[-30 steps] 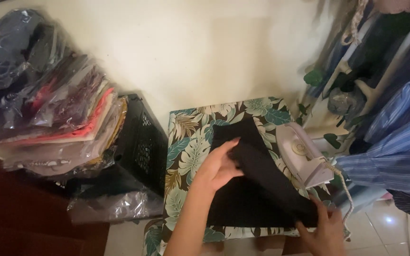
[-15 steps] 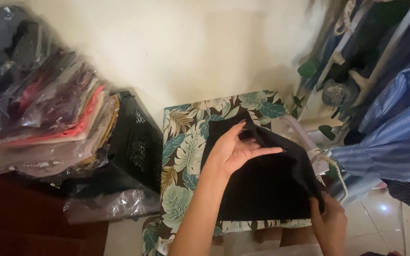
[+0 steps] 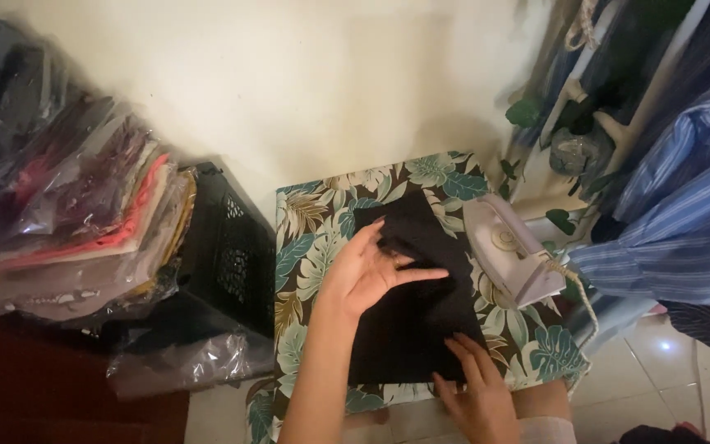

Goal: Smoothing and folding a black garment on a table, then placing it into a plastic bag.

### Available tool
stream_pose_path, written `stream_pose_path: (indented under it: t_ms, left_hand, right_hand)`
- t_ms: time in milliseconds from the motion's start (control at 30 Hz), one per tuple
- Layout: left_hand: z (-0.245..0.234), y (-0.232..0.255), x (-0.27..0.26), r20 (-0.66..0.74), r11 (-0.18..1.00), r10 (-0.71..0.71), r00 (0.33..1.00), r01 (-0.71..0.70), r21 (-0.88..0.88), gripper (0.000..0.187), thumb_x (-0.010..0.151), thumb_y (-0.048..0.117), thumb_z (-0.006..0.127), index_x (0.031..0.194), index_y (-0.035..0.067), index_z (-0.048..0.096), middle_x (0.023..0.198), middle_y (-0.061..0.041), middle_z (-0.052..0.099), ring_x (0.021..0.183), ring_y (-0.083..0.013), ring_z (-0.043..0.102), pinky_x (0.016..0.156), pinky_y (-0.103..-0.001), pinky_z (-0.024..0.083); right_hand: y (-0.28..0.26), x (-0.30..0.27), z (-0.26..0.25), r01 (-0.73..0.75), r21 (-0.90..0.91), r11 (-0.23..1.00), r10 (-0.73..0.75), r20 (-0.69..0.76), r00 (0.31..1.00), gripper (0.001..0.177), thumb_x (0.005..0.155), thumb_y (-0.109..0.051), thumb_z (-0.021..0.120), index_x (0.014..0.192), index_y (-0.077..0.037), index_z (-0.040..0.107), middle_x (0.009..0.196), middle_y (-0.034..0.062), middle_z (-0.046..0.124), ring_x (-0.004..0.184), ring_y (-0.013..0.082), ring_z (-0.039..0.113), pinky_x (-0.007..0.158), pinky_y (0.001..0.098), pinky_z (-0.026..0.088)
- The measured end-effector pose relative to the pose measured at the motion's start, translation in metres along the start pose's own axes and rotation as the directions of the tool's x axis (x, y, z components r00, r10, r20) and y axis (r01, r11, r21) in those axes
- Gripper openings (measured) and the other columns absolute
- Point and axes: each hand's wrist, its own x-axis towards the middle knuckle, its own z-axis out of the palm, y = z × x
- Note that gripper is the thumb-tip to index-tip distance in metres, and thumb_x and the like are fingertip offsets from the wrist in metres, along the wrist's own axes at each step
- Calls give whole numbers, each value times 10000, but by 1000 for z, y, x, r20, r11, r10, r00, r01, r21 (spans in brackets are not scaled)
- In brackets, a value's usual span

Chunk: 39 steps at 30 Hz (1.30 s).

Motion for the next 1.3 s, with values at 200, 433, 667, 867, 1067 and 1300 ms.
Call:
stream_pose_path:
  t_ms: [200, 433, 667, 867, 1067, 1300]
  left_hand:
    - [-16, 5, -4, 90, 999, 29, 995, -32, 38, 68, 1022, 160, 576, 1038, 95, 584, 1028, -192, 711, 903, -348, 697, 1005, -904, 311]
    - [-27, 7, 2, 95, 999, 33, 995, -34, 17, 103, 1019, 161, 579, 954, 90, 616, 1042, -186, 725, 1066, -413, 672, 1037, -883, 312]
    - [-28, 11, -4, 77, 996, 72, 994, -76, 45, 197, 1046, 206, 519, 1124, 39, 587, 1091, -214, 703, 1121, -429, 648, 1089, -830, 319]
    - [-30, 9, 0, 144, 997, 67, 987, -72, 31, 169, 1021, 210, 567, 1063, 60, 633, 1039, -169, 737, 1049, -364, 690, 1100, -829, 303]
    - [-29, 23, -19, -33, 973, 98, 995, -88, 211, 281, 998, 268, 533, 1176, 57, 589, 1206, -195, 651, 1229, -401, 580, 1130, -682, 385]
    - [-83, 37, -45, -352, 875, 299, 887, -108, 472, 211, 957, 197, 523, 1115, 62, 561, 1121, -159, 651, 1093, -351, 626, 1026, -630, 493]
  right_hand:
    - [0, -6, 16, -160, -338, 927, 77, -247, 966, 725, 792, -527, 709, 1339, -69, 578, 1192, 139, 598, 1088, 353, 593, 977, 464, 479]
    - [14, 5, 17, -139, -405, 904, 67, -187, 980, 551, 848, -474, 693, 1300, -162, 636, 1089, 86, 608, 995, 329, 570, 832, 452, 454]
    - [-7, 29, -13, -176, -104, 979, 170, -67, 983, 394, 833, -346, 760, 1123, -94, 674, 1013, 95, 665, 879, 271, 659, 783, 408, 538]
    - [-29, 56, 1, -239, -15, 971, 237, -81, 968, 582, 752, -517, 831, 1004, -81, 539, 957, 84, 562, 860, 289, 602, 728, 422, 495]
    - [12, 51, -9, -272, 243, 931, 292, -50, 955, 138, 874, -156, 665, 997, -130, 608, 1002, 45, 680, 851, 206, 687, 799, 356, 518]
    - [11, 60, -71, -313, 243, 918, 332, -43, 942, 98, 961, -50, 626, 1018, -112, 576, 1064, 28, 697, 921, 200, 749, 892, 339, 573]
